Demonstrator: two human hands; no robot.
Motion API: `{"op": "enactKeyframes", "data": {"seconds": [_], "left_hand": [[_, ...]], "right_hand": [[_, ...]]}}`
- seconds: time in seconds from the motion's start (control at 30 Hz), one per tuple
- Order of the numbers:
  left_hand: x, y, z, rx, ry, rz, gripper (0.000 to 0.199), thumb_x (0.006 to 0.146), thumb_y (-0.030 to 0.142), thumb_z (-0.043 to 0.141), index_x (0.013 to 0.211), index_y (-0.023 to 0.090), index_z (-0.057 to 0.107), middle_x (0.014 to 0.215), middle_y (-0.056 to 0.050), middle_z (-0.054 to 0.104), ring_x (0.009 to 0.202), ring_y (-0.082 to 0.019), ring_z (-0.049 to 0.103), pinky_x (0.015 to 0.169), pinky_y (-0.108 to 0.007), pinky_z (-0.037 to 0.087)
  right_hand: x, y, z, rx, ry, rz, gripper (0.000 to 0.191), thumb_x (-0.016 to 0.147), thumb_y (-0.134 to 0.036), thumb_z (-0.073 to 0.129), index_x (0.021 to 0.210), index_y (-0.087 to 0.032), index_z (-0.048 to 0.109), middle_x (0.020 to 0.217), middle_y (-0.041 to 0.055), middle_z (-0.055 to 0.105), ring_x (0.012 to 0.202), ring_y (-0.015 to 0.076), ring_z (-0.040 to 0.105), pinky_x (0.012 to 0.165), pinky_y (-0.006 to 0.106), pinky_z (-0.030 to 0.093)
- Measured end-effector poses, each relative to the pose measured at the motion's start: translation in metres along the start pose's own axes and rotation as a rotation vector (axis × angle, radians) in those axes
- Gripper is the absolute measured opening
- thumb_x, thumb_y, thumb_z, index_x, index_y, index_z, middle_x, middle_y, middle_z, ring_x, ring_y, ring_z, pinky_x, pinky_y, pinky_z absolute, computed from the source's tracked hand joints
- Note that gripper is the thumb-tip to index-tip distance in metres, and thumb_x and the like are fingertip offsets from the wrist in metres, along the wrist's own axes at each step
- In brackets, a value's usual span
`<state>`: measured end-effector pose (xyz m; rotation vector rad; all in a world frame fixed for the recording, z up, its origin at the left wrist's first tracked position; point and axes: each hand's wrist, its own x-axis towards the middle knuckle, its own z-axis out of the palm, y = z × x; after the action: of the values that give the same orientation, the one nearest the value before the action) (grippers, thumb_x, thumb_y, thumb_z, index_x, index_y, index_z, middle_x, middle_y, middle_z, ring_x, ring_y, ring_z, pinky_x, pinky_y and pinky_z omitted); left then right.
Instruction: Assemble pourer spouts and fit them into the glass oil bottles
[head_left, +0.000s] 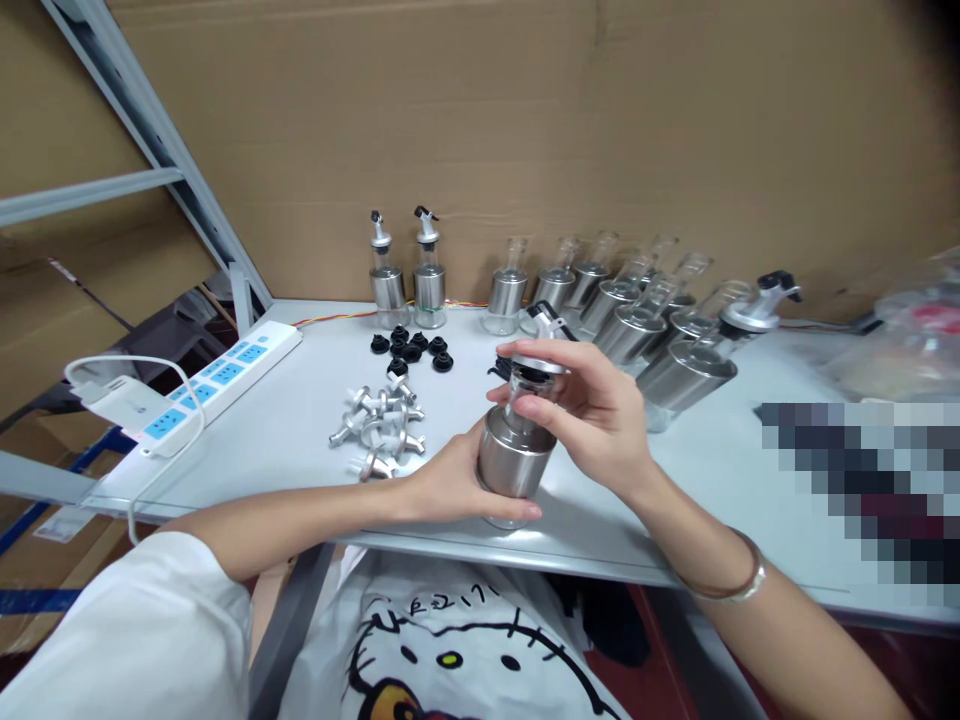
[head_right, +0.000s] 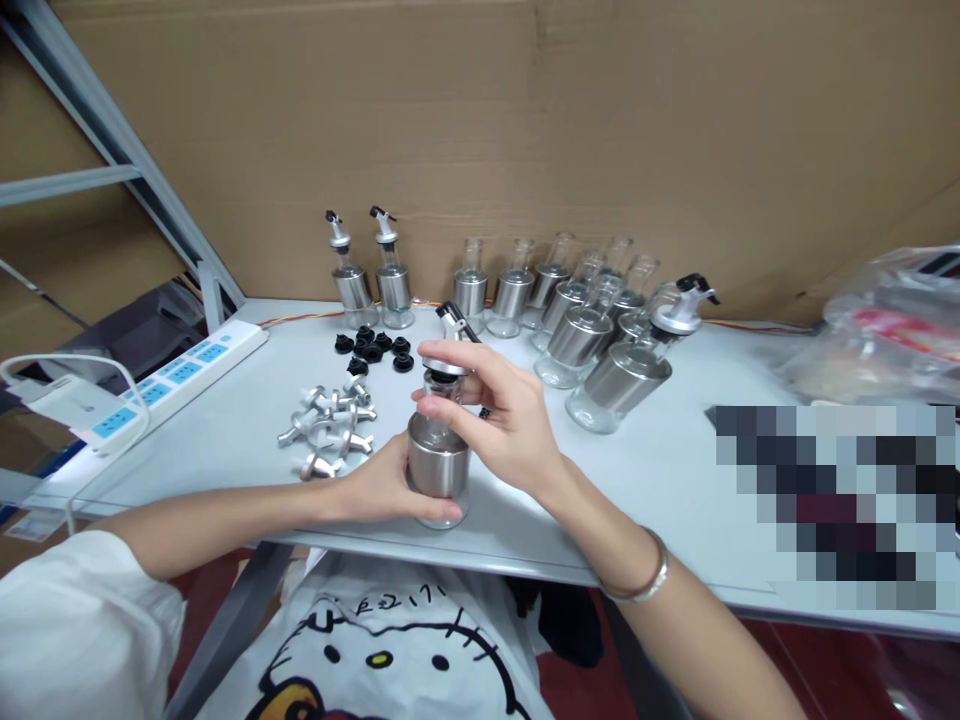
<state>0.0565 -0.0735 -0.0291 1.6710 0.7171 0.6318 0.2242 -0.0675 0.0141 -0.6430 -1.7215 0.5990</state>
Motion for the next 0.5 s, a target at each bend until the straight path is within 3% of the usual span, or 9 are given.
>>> {"op": "enactKeyframes", "data": {"seconds": [0.4, 0.5], "left_hand": [[-0.001, 0.002, 0.0, -0.021, -0.002, -0.013, 0.078, 0.063, 0.041, 0.083, 0.127, 0.018, 0.045, 0.12, -0.011, 0.059, 0.107, -0.029, 0.056, 0.091, -0.043, 0.047], [-0.001, 0.0, 0.0, -0.039, 0.003, -0.017, 0.074, 0.065, 0.04, 0.082, 0.125, 0.018, 0.046, 0.12, -0.011, 0.058, 0.107, -0.029, 0.056, 0.09, -0.042, 0.047]], "right_hand": [[0.0, 0.012, -0.002, -0.067, 0.031, -0.023, 0.021, 0.088, -0.027, 0.064, 0.109, -0.026, 0.067, 0.106, 0.0036, 0.07, 0.079, 0.0172, 0.071, 0.07, 0.034, 0.063], [0.0, 0.013, -0.003, -0.028, -0.045, 0.007, 0.029, 0.087, -0.029, 0.065, 0.116, -0.026, 0.061, 0.115, 0.0056, 0.065, 0.082, 0.0172, 0.072, 0.071, 0.034, 0.063]]}}
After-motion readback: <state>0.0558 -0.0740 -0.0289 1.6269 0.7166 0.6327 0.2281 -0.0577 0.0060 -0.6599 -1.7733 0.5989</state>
